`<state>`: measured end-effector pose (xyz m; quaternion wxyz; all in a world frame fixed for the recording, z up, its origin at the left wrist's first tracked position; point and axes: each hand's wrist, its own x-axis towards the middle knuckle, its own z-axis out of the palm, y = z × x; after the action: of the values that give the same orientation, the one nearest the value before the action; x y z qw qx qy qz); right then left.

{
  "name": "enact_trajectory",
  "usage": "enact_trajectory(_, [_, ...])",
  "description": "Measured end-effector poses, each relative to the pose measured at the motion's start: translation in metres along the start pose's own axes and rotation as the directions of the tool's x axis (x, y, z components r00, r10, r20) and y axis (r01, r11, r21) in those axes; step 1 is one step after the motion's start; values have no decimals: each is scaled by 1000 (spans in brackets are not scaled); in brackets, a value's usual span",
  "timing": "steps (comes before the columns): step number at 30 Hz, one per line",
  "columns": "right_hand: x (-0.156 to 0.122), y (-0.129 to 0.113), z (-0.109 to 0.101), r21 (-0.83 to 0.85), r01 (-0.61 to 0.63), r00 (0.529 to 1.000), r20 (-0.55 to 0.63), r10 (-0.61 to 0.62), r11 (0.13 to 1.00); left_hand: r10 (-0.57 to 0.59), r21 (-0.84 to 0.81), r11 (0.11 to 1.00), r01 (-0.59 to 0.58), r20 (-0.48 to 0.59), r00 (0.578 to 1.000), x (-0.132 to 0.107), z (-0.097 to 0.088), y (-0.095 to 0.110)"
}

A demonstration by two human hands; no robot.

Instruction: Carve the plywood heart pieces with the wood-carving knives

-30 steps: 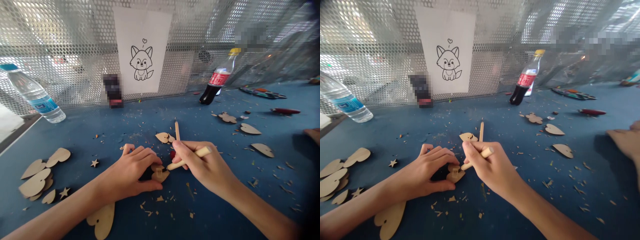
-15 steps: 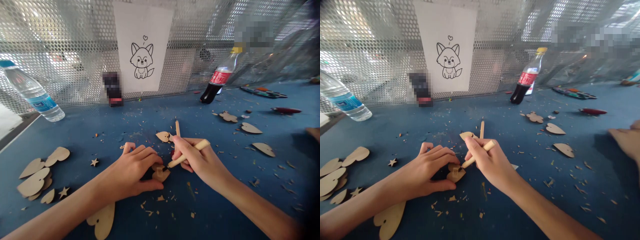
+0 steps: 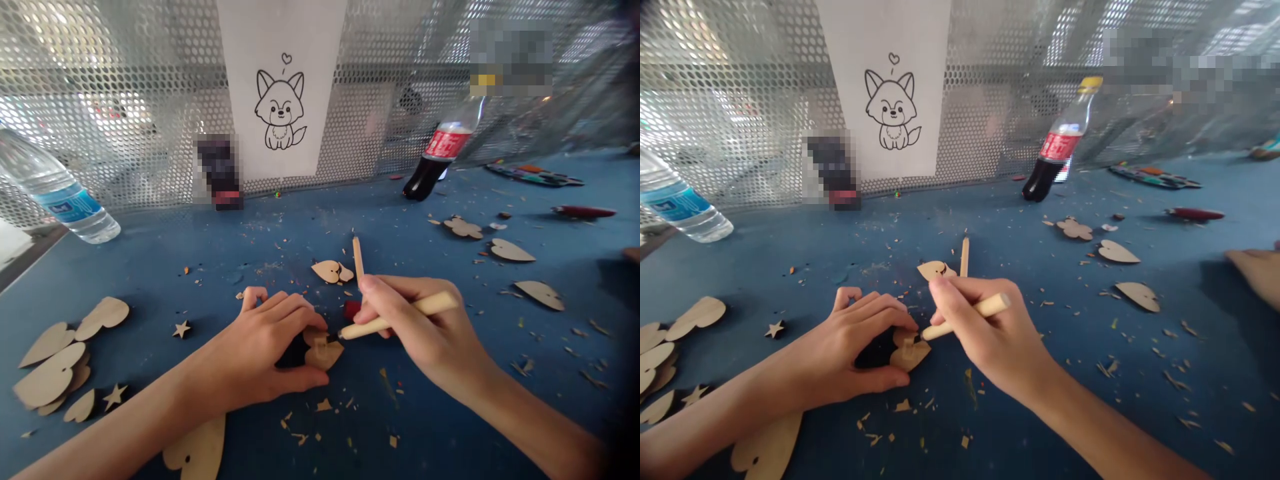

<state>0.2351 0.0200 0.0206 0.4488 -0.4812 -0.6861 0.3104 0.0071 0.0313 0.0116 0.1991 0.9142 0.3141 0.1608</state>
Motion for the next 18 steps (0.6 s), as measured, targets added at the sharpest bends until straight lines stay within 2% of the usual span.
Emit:
enact_trajectory(5, [2, -3, -2, -96, 113, 983, 157, -97, 989, 1, 5, 1000, -1, 2, 1000, -1, 0, 0])
enact_trajectory(9, [5, -3, -8, -102, 130, 963, 250, -101, 986, 5, 3, 1000, -5, -4, 1000, -2, 0, 0])
enact_trajectory(18, [3, -2, -9, -35, 131, 965, 235, -119, 991, -5, 1, 1000, 5, 4, 1000, 0, -1, 1])
